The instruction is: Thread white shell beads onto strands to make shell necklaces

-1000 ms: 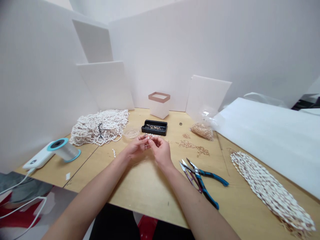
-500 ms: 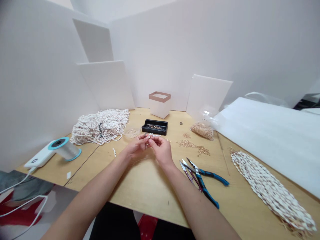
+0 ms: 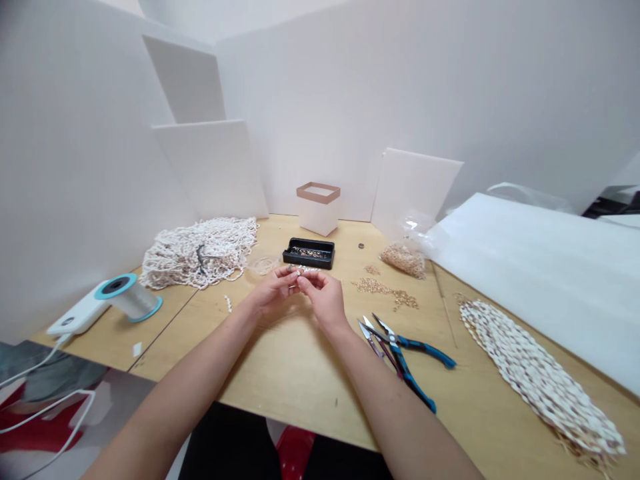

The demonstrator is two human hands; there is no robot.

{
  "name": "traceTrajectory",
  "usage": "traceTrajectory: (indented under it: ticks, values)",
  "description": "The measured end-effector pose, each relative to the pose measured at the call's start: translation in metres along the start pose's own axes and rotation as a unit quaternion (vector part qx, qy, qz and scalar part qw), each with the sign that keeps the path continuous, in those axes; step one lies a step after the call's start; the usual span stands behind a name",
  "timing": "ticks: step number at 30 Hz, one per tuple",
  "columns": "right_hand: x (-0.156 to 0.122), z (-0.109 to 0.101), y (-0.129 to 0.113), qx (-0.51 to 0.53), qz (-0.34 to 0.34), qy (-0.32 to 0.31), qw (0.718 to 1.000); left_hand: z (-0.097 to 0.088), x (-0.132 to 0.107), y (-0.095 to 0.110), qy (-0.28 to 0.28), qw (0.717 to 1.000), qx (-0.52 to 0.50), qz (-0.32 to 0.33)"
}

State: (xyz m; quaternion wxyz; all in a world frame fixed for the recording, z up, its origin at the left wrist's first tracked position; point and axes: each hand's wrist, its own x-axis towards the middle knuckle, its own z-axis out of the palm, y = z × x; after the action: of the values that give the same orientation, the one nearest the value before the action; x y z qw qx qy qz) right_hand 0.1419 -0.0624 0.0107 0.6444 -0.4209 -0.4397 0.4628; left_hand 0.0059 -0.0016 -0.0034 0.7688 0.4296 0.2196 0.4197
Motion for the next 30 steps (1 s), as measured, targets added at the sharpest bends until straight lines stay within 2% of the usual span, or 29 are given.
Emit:
traceTrajectory:
  ticks: [6,12,18,25,30]
  values:
    - [0.000,0.000,-0.001,-0.018,0.005,0.004,1.000,0.001,0.000,-0.001,0.005,1.000,-0.006,0.004]
    - [-0.001,0.001,0.000,0.007,0.001,0.005,1.000,0.002,-0.001,0.005,-0.013,1.000,0.023,0.001]
    - [-0.001,0.000,-0.003,-0.013,0.016,-0.013,1.000,0.002,-0.001,0.006,0.008,1.000,0.015,0.013]
    - [0.003,-0.006,-0.007,-0.071,-0.017,-0.016,0.997,-0.003,-0.001,0.010,-0.007,0.995,0.099,0.004]
    - [0.006,-0.015,-0.018,-0.130,-0.065,-0.061,0.987,-0.010,0.002,0.010,-0.042,0.986,0.162,-0.011]
